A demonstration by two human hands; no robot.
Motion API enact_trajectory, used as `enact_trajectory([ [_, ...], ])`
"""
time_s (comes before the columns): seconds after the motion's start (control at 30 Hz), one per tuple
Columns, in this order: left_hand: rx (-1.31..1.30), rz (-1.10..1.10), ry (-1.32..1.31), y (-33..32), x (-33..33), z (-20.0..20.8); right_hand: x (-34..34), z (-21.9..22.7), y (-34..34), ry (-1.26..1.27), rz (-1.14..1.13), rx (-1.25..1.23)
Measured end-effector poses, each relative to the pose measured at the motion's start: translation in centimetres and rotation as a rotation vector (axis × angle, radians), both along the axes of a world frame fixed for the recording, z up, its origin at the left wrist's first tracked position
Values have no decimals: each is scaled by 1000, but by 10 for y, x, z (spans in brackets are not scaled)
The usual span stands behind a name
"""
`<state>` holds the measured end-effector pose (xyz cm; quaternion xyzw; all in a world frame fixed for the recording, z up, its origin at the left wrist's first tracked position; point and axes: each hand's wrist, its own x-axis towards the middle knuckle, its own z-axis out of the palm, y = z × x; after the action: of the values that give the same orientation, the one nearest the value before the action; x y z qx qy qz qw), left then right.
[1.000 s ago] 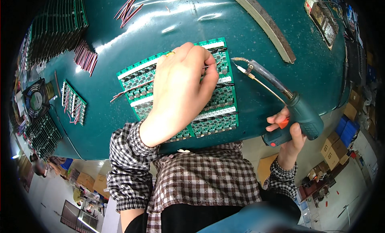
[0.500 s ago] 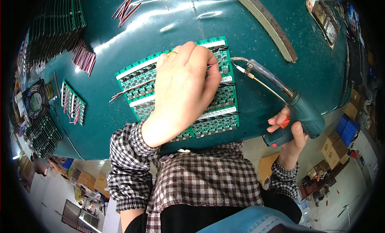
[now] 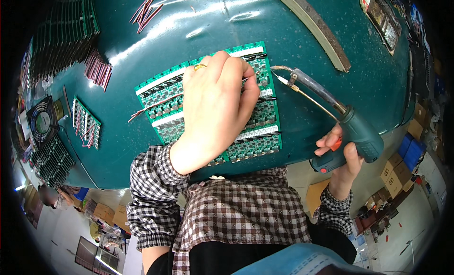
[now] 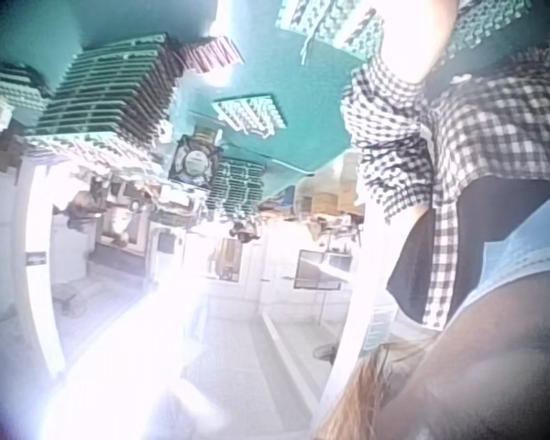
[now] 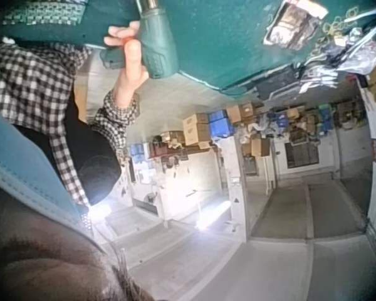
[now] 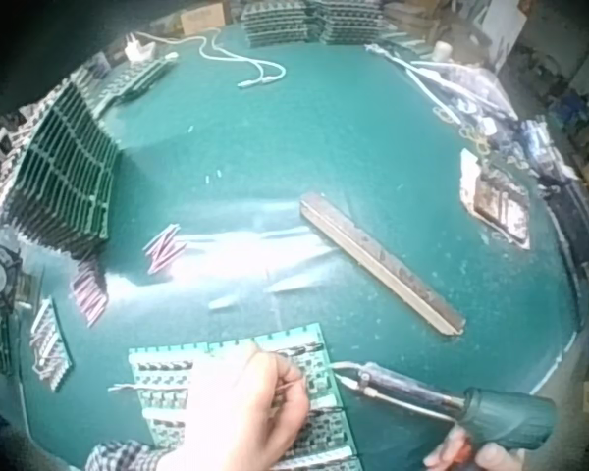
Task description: The person adjusts their oversleeves, then positions wires onto circuit boards and solders them using a soldering iron.
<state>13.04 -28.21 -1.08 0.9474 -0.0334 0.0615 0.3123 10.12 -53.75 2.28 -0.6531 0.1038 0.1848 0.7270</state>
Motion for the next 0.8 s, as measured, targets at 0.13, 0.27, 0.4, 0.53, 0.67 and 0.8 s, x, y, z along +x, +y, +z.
enact_trajectory([
  [0.13,1,-6,4,0,0,-1,0,-1,-1,-1,4,19],
  [0.27,-15,-3,25,-1,0,-1,0,-2,-2,21,-17,76],
  [0.4,-22,4,27,-2,-1,-2,0,-4,-4,24,-23,91],
  [0.53,-13,14,17,-2,-2,-3,-1,-3,-4,13,-26,96],
  [0.67,-11,8,17,-2,-2,-3,-2,-1,-1,-4,-7,-2],
  [0.8,-14,24,12,-3,-2,-4,-1,-2,-1,-5,1,7],
])
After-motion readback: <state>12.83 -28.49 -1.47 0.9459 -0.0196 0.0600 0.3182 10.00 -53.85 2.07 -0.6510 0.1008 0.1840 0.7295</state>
